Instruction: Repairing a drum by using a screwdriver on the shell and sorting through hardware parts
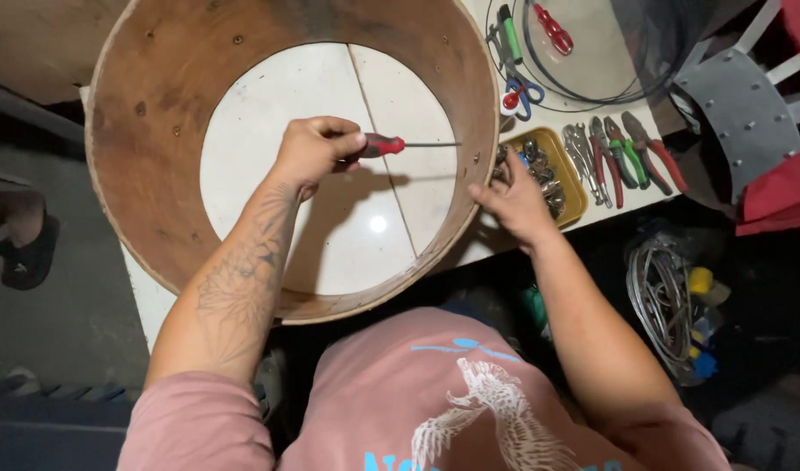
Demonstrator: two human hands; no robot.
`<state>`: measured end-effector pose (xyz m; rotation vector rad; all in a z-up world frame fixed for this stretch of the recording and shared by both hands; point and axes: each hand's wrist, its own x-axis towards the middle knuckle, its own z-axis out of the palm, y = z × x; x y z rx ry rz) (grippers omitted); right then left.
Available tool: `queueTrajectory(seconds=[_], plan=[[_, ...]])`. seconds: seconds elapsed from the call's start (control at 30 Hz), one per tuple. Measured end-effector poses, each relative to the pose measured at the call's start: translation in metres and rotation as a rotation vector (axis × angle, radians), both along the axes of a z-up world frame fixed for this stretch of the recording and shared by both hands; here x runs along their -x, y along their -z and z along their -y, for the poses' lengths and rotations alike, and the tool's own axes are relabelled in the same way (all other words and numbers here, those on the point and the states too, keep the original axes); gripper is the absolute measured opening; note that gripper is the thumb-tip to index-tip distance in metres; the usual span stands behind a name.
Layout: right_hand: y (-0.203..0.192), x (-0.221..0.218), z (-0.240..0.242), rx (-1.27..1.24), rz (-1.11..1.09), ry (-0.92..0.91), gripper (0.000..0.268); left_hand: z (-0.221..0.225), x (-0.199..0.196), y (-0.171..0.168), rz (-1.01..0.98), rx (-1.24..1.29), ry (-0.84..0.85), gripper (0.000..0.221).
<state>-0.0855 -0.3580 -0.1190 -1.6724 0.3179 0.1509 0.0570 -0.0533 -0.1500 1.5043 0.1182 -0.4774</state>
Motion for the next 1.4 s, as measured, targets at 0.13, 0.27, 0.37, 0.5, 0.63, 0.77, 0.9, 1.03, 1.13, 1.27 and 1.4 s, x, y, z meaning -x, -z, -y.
queueTrajectory(seconds=[0.13, 0.27, 0.37, 0.5, 0.63, 0.77, 0.9, 1.03, 1.13, 1.27, 1.4], plan=[[0.059, 0.001, 0.016, -0.137, 0.065, 0.052, 0.105, 0.001, -0.001, 0.031, -0.010, 0.038, 0.028, 0.038], [0.028, 0.002, -0.002, -0.186, 0.063, 0.074, 0.112, 0.008, 0.002, 0.039, -0.044, 0.100, -0.022, 0.036], [0.025, -0.005, -0.005, -0.183, 0.102, 0.024, 0.091, 0.013, 0.002, 0.039, -0.030, 0.113, -0.029, 0.036], [0.030, -0.004, -0.002, -0.180, 0.091, 0.027, 0.084, 0.016, 0.003, 0.053, -0.023, 0.138, -0.039, 0.038], [0.039, -0.009, 0.003, -0.201, 0.105, 0.029, 0.087, 0.014, 0.000, 0.057, -0.042, 0.144, -0.040, 0.037], [0.036, -0.008, -0.001, -0.199, 0.112, 0.032, 0.088, 0.013, 0.002, 0.060, -0.050, 0.149, -0.034, 0.038], [0.034, -0.006, -0.001, -0.203, 0.111, 0.040, 0.099, 0.014, 0.003, 0.060, -0.012, 0.112, -0.003, 0.040], [0.024, -0.005, -0.010, -0.206, 0.113, 0.050, 0.108, 0.010, 0.010, 0.053, 0.077, -0.025, 0.058, 0.042], [0.040, -0.007, -0.001, -0.223, 0.107, 0.040, 0.104, 0.018, -0.001, 0.090, 0.191, -0.122, 0.050, 0.043], [0.068, -0.005, 0.019, -0.188, 0.098, 0.039, 0.102, 0.020, -0.003, 0.087, 0.270, -0.193, 0.071, 0.036], [0.055, -0.006, 0.010, -0.210, 0.105, 0.035, 0.105, 0.015, -0.004, 0.077, 0.119, -0.070, 0.046, 0.042]])
